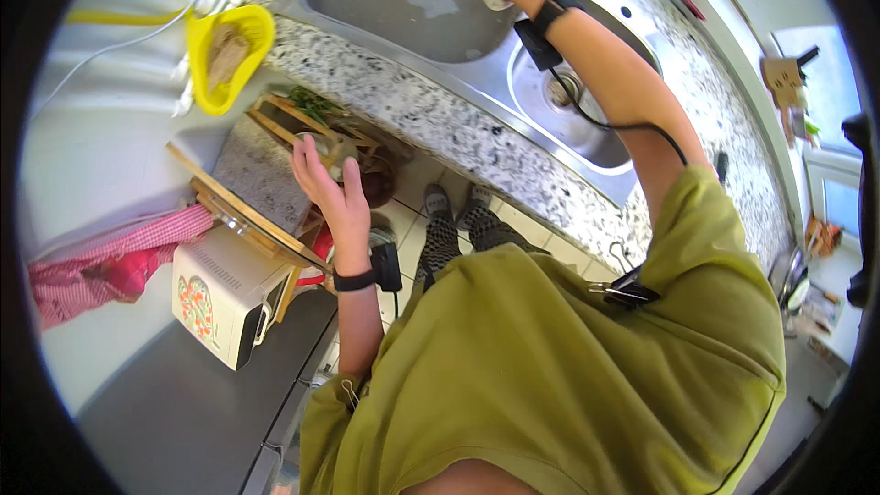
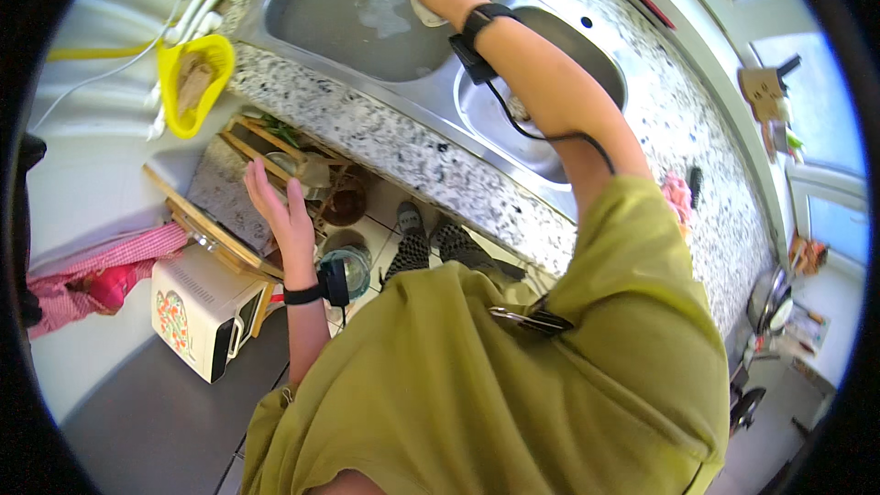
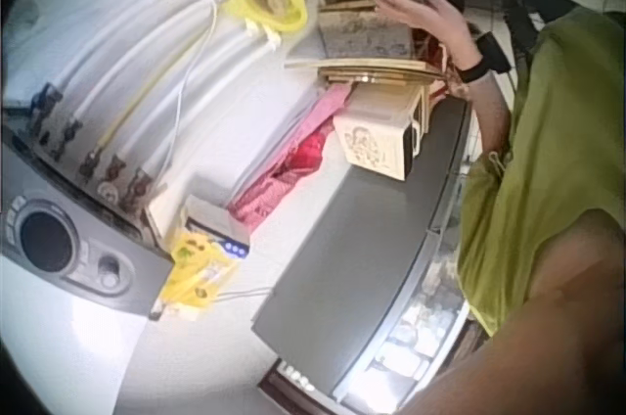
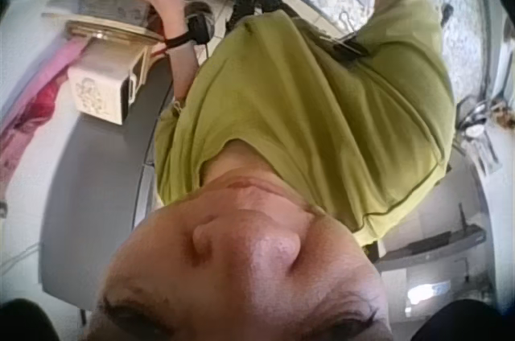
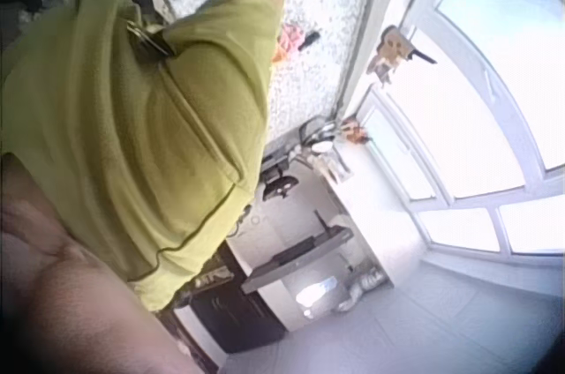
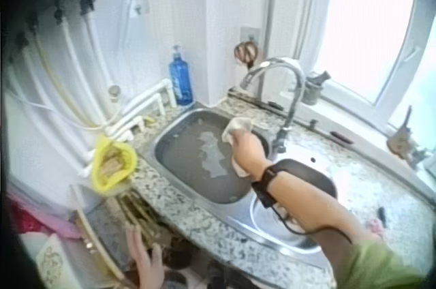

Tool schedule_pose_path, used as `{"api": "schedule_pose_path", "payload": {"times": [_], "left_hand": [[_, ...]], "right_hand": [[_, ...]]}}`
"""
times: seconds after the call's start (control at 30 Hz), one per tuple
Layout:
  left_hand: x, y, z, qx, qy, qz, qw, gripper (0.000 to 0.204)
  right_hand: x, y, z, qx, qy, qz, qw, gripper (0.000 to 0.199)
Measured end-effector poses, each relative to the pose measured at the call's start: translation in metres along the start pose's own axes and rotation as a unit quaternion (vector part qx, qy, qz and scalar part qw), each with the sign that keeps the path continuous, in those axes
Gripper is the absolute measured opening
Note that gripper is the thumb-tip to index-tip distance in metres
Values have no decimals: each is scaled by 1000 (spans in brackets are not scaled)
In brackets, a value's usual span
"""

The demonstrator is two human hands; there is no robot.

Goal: The person scrubs and rinses a cloth in the sink, then wipes the granite countertop and sink area with the cloth and a sponge. They repeatedly rinse the cloth and continue wiping different sections of the counter and sink before drying their hands with a paper towel.

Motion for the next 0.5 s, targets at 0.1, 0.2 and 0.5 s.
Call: {"api": "schedule_pose_path", "payload": {"times": [0.1, 0.2, 0.5], "left_hand": [[19, 5, 31, 6, -33, 30, 999, 64], [43, 11, 61, 31, -67, 90, 993, 66], [75, 8, 119, 270, -130, 138, 944, 68]], "right_hand": [[-78, -7, -26, -35, -47, -60, 997, 33], [-144, -21, 5, 36, -238, -252, 937, 33], [-172, 209, -54, 603, 152, 464, 630, 20]]}}
Point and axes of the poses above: each hand's wrist, its own x-axis towards the middle knuckle, its own z-axis out of the palm, y = z × x, the point moved 3 cm from there along x, towards the middle knuckle, and after that the axes turned 7 degrees about x, right-handed, at the moved point
